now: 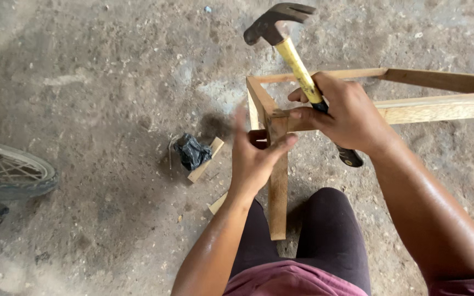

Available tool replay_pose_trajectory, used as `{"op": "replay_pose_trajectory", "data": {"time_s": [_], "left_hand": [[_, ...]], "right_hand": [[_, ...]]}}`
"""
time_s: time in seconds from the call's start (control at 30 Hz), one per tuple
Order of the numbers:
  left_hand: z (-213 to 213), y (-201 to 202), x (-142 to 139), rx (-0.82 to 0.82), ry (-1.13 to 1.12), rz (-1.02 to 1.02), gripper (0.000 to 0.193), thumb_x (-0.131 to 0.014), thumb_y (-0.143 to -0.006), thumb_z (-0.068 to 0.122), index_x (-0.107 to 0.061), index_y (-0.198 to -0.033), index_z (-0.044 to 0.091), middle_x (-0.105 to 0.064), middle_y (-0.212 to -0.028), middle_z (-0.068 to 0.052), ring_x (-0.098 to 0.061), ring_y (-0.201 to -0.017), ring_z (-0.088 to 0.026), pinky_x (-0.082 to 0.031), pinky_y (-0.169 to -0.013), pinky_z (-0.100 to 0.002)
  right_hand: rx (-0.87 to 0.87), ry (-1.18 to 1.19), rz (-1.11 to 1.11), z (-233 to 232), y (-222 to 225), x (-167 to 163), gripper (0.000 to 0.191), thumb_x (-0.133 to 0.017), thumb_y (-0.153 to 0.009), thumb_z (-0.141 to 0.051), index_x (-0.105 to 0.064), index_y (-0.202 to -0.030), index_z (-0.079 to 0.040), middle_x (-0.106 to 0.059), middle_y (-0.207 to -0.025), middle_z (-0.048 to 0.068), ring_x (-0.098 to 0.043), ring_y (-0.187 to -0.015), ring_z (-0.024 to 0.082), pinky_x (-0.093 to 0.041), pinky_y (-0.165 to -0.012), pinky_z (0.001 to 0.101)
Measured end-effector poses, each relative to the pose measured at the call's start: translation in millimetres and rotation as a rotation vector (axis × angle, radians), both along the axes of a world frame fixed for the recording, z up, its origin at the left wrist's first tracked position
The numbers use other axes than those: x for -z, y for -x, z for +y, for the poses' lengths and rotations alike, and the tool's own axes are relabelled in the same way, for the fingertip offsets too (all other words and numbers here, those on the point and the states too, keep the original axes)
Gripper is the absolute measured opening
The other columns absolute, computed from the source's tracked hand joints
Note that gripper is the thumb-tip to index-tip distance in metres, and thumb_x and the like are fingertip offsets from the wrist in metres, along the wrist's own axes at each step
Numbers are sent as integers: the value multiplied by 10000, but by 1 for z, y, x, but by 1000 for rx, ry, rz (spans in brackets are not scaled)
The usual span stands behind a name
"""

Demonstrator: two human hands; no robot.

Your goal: The person sits on the ground and hammers nails into a rectangular wooden frame, attaching a small wooden block to its corner. They reposition the frame, hammer nails at several corners, then stand up and carry the frame across the workshop.

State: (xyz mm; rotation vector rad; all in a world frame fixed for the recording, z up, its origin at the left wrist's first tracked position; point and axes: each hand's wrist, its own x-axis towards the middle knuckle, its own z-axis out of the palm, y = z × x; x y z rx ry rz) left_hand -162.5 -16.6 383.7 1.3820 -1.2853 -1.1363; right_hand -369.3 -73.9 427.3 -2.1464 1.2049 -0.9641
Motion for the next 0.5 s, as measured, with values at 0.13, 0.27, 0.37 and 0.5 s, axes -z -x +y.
{"op": "replay_pose_trajectory", "data": {"time_s": [0.13,0.27,0.37,0.5], "left_hand": [[-25,4,-21,45,-124,-142,907,-765,-776,564,-480,-1521,132,-782,-914,-35,-766,-776,-107,-621,-712,-275],[-47,2,-26,22,-137,-172,794,-718,-793,560,-560,-1459,157,-768,-876,-66,-713,-669,-148,-552,-550,-293],[-60,-1,-23,35,11,27,702,-747,-847,545,-629,-1396,124,-779,-992,-61,-756,-798,-121,-609,-662,-245],[-83,-18,-23,5,-79,65,578,-662,-905,553,-701,-1279,114,-771,-971,-101,-736,-794,-189,-581,-679,-316]], "right_hand": [[83,126,-148,1,12,-11,181,-659,-1029,-75,-667,-1170,39,-730,-969,145,-683,-685,153,-529,-520,300],[385,257,49,31,46,-13,211,-632,-1066,-89,-730,-1175,64,-598,-681,158,-470,-480,171,-391,-373,334],[189,113,-387,65,61,16,260,-503,-1137,-195,-676,-1182,-6,-648,-701,-3,-562,-475,30,-409,-412,234],[468,-804,-547,103,52,81,499,-364,-1070,-393,-685,-1297,-86,-451,-556,-12,-357,-403,94,-318,-331,269]]}}
